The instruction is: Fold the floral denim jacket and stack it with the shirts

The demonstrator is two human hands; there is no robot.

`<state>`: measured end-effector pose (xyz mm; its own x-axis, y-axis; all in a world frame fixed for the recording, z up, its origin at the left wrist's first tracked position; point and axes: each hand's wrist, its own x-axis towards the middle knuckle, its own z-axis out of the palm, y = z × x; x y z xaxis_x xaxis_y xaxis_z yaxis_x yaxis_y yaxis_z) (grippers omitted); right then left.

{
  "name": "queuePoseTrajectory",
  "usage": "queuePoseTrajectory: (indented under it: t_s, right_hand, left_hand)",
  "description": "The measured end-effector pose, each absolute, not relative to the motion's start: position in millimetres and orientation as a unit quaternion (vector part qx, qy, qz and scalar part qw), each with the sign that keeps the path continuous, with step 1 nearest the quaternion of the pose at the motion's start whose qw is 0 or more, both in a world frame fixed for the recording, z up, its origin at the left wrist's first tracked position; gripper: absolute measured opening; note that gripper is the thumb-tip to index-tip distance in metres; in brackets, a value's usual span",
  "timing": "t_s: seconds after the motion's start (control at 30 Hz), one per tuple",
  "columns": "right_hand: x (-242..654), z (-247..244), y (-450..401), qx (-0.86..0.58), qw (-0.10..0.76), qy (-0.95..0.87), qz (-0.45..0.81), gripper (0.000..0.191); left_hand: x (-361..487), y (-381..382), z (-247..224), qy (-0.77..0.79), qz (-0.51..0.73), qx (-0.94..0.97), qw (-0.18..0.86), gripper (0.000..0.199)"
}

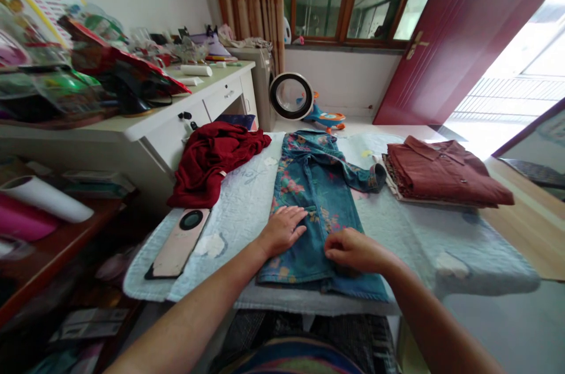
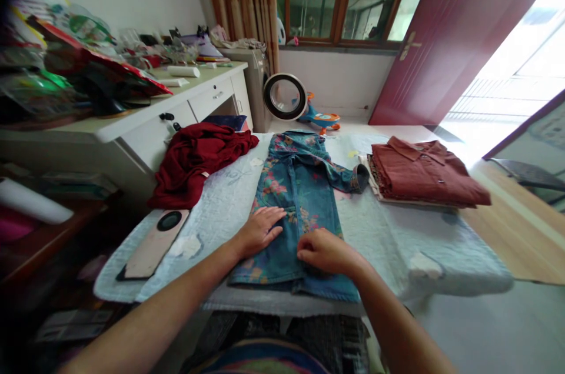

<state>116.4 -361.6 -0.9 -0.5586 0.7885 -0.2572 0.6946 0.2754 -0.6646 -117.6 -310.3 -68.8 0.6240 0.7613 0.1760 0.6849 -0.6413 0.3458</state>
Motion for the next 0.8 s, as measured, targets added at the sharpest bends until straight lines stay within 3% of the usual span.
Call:
queuePoseTrajectory:
  t_s: [0.2,0.33,0.47,0.6,0.7,0.8]
  right_hand:
    - [144.7,-9.6,-275.5,-0.640,0.167,-0.733,0.157,0.016]
    - [165.8,-32.0,-223.6,-0.738,0.186,-0.648,0.002,0.038]
    - [179.3,-48.3,-194.6,-0.743,0.134,-0.655,-0.008,0.054]
    - [192.7,-48.1,-180.6,-0.727,0.068,-0.683,-0.019,0.036]
    - [204.6,-42.5,-176.0,-0.725,0.070,-0.681,-0.079,0.035]
    - [215.3,-37.5,-169.3,-0.706,0.038,-0.706,-0.027,0.033]
  left_hand:
    - [-101.3,-246.5,-68.0,0.473,0.198,0.854,0.089,0.044]
    - [-89.8,-221.4,-77.9,0.505,0.155,0.845,0.082,0.047]
    - [-86.8,-220.5,-87.0,0.505,0.121,0.850,0.084,0.055]
    - [-89.4,-225.3,-89.8,0.496,0.117,0.856,0.082,0.058]
    - [-90.9,-225.4,-88.9,0.493,0.123,0.857,0.084,0.058]
    - [-91.9,-211.7,-85.1,0.491,0.152,0.853,0.094,0.048]
